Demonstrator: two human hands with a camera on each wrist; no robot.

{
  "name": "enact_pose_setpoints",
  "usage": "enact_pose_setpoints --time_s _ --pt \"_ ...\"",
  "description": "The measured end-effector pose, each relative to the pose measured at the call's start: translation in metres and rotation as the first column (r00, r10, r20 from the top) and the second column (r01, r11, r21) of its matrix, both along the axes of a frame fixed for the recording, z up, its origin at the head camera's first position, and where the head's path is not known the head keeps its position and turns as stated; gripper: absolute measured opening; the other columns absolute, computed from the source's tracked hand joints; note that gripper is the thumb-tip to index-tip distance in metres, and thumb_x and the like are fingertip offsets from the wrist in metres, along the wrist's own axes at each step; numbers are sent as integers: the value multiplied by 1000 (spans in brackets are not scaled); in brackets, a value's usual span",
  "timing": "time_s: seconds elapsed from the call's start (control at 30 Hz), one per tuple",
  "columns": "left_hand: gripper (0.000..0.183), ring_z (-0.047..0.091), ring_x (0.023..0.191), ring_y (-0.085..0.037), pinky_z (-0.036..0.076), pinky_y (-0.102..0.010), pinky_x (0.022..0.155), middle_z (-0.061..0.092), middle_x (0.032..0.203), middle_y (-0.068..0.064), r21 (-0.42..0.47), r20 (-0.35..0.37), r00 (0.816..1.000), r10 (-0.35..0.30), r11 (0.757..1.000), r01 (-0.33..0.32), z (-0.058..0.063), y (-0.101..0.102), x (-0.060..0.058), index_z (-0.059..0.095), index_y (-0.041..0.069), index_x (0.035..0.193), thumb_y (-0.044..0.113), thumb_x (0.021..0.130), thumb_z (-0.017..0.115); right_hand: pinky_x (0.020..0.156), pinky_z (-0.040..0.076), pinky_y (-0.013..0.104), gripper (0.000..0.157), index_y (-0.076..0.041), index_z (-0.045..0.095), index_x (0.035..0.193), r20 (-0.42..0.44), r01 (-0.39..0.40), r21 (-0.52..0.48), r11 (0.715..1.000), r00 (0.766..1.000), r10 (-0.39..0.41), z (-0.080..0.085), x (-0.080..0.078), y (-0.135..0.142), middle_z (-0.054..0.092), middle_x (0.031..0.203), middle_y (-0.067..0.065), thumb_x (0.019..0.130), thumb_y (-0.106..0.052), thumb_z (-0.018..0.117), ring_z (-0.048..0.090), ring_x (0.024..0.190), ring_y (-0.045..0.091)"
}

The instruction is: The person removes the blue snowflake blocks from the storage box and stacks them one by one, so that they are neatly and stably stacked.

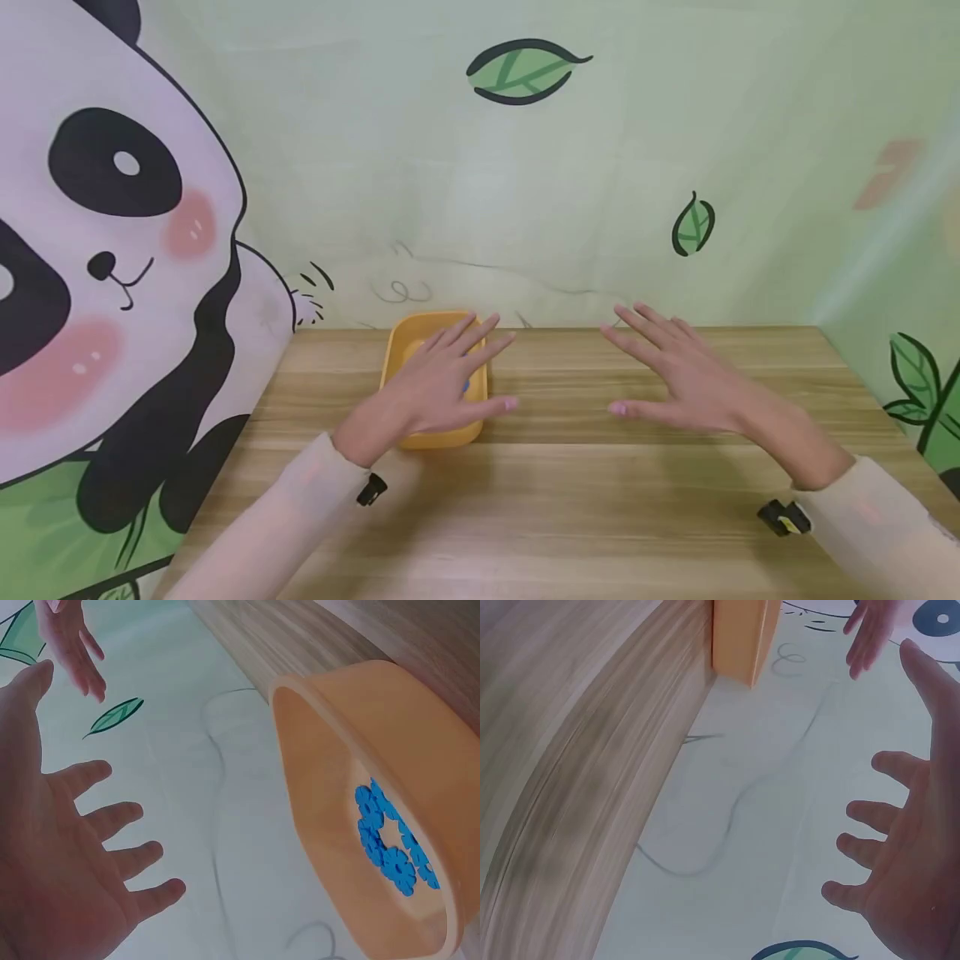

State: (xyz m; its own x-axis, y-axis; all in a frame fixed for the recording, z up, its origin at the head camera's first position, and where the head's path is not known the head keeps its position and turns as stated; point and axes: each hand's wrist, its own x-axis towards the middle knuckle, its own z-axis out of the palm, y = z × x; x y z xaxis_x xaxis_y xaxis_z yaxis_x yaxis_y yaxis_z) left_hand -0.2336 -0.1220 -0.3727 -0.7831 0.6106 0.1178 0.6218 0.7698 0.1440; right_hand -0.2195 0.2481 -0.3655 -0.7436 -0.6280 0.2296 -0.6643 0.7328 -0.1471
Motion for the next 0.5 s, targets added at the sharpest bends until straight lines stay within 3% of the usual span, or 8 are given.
enact_pose_setpoints --time_s 0.13,0.27,0.4,0.5 --pt "91 5 164 -25 25 -70 123 5 177 11 16 -16 1000 -26 1000 26 3 0 3 19 41 169 89 94 34 120 20 77 97 -25 26 170 1 -2 -8 1000 1000 2 5 2 -2 14 177 8 93 -65 71 12 162 39" --pt "83 12 163 -28 27 -68 123 14 177 9 108 -76 991 -111 987 118 6 -9 15 28 38 168 80 99 44 121 21 75 96 -23 29 169 -3 0 -47 999 1000 -1 6 9 -13 17 177 8 94 -61 74 15 161 40" --pt "74 23 160 -32 29 -65 123 29 173 4 291 -153 979 -132 941 173 9 -28 29 39 32 165 60 101 63 120 26 74 93 -17 31 168 4 -18 -145 989 1000 18 -3 20 -34 22 175 11 95 -53 77 23 158 43" --pt "68 31 157 -30 32 -61 124 39 168 2 449 -210 977 -28 885 122 9 -48 31 46 27 162 43 100 72 120 30 71 91 -18 29 169 76 -19 -234 972 996 38 -10 26 -54 22 175 11 97 -51 75 27 157 43"
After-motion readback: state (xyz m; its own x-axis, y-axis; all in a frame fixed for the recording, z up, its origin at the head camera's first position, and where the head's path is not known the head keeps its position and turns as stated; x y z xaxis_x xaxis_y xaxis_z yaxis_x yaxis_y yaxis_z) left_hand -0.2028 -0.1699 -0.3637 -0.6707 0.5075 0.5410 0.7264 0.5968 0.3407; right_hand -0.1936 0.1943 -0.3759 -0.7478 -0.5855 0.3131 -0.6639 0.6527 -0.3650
